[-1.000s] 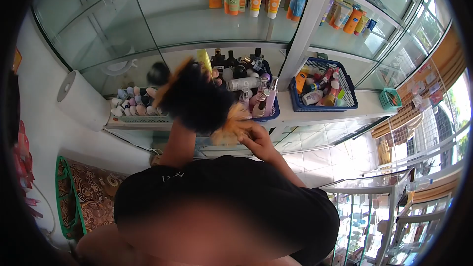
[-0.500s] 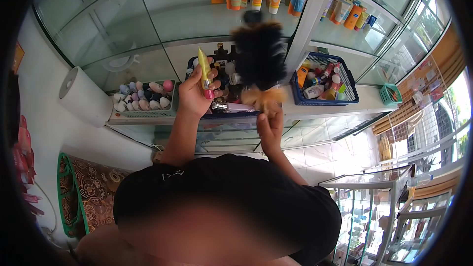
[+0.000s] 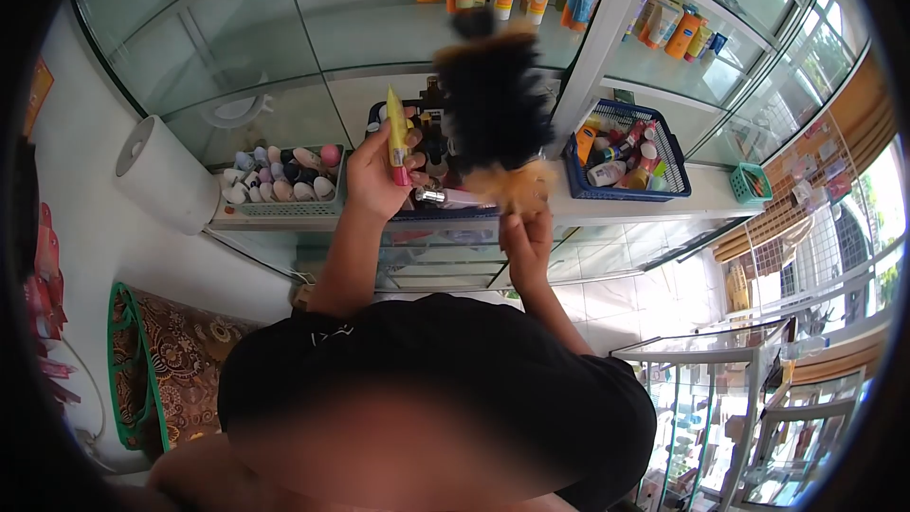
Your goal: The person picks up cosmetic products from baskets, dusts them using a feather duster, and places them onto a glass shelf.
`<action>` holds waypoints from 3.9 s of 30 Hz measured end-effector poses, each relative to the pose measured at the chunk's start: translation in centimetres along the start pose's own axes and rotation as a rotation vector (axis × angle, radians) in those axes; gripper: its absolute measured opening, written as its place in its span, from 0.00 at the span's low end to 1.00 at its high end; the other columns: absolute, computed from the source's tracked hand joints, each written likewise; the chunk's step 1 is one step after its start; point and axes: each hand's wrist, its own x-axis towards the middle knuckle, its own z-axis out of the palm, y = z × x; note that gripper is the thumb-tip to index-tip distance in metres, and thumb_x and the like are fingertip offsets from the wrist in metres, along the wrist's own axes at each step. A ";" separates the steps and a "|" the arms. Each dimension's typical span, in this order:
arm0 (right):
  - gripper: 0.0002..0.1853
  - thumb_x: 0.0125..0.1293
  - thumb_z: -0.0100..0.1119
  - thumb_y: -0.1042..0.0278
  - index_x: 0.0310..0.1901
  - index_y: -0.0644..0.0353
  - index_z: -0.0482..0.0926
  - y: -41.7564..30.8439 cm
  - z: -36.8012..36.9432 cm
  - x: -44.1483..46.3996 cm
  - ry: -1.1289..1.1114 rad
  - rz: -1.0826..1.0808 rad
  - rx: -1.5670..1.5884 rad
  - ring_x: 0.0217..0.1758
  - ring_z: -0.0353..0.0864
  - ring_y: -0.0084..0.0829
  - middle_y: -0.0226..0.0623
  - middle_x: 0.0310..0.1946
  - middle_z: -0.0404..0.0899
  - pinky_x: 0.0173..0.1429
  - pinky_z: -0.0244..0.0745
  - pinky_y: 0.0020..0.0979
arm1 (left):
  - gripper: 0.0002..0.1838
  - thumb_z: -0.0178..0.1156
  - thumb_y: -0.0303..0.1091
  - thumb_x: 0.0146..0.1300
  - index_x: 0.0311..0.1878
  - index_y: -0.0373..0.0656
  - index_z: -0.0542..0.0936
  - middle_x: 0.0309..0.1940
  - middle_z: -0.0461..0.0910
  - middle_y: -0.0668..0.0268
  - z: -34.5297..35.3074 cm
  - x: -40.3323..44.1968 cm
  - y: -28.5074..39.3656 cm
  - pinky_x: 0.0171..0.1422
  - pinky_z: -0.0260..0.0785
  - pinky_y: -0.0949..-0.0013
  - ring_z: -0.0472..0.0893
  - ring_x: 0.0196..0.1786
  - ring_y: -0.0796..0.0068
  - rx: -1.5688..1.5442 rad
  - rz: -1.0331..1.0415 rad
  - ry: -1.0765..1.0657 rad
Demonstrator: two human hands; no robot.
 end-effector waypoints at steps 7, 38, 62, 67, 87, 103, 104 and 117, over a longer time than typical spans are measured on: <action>0.15 0.75 0.48 0.67 0.61 0.52 0.63 0.3 0.0 0.0 0.082 -0.012 0.016 0.19 0.61 0.14 0.30 0.31 0.71 0.21 0.55 0.17 | 0.23 0.59 0.39 0.68 0.65 0.52 0.68 0.38 0.69 0.73 2.4 -0.5 0.2 0.33 0.58 0.73 0.67 0.31 0.80 0.231 0.014 0.144; 0.15 0.65 0.63 0.73 0.53 0.64 0.78 -1.8 3.0 -1.1 -0.572 -0.007 -0.411 0.40 0.79 0.23 0.35 0.39 0.81 0.45 0.73 0.25 | 0.27 0.65 0.42 0.64 0.61 0.43 0.66 0.46 0.76 0.64 -0.5 0.9 -0.6 0.34 0.75 0.70 0.78 0.37 0.76 0.685 0.100 0.318; 0.12 0.76 0.46 0.68 0.57 0.59 0.64 0.5 0.0 0.3 0.159 -0.101 -0.012 0.17 0.59 0.13 0.29 0.28 0.70 0.19 0.54 0.16 | 0.27 0.57 0.49 0.69 0.64 0.44 0.67 0.54 0.79 0.57 1.5 0.3 -0.4 0.51 0.78 0.63 0.82 0.52 0.67 0.516 0.138 0.196; 0.11 0.76 0.46 0.68 0.56 0.60 0.64 0.0 0.0 0.5 0.194 -0.104 -0.003 0.17 0.59 0.13 0.29 0.26 0.69 0.19 0.54 0.16 | 0.33 0.49 0.57 0.71 0.71 0.45 0.62 0.58 0.77 0.55 2.9 0.3 0.3 0.51 0.78 0.61 0.81 0.50 0.70 0.503 0.109 0.154; 0.14 0.75 0.48 0.67 0.59 0.54 0.64 0.8 -0.7 0.6 0.162 -0.035 -0.001 0.18 0.60 0.13 0.28 0.29 0.71 0.20 0.55 0.17 | 0.39 0.55 0.45 0.71 0.78 0.52 0.46 0.46 0.82 0.54 1.7 1.2 -0.7 0.60 0.73 0.58 0.83 0.50 0.65 0.354 0.189 0.119; 0.15 0.74 0.48 0.69 0.59 0.55 0.64 0.1 -1.2 2.3 0.117 -0.023 0.021 0.18 0.60 0.12 0.27 0.32 0.72 0.20 0.54 0.16 | 0.31 0.61 0.38 0.67 0.71 0.43 0.64 0.39 0.79 0.66 2.3 3.5 -1.4 0.49 0.77 0.67 0.80 0.41 0.78 0.417 0.130 0.158; 0.14 0.74 0.48 0.69 0.59 0.55 0.64 0.0 -1.2 2.7 0.111 -0.028 0.037 0.18 0.60 0.12 0.27 0.32 0.72 0.20 0.53 0.16 | 0.31 0.62 0.37 0.66 0.70 0.43 0.65 0.36 0.77 0.69 2.3 3.7 -1.5 0.47 0.77 0.69 0.78 0.38 0.80 0.432 0.142 0.129; 0.17 0.74 0.51 0.70 0.62 0.57 0.64 0.5 -2.8 3.0 -0.016 0.066 0.081 0.23 0.64 0.14 0.33 0.34 0.75 0.24 0.57 0.16 | 0.28 0.55 0.46 0.71 0.71 0.47 0.64 0.40 0.74 0.74 2.2 4.6 -2.2 0.42 0.74 0.71 0.77 0.39 0.80 0.337 0.051 0.136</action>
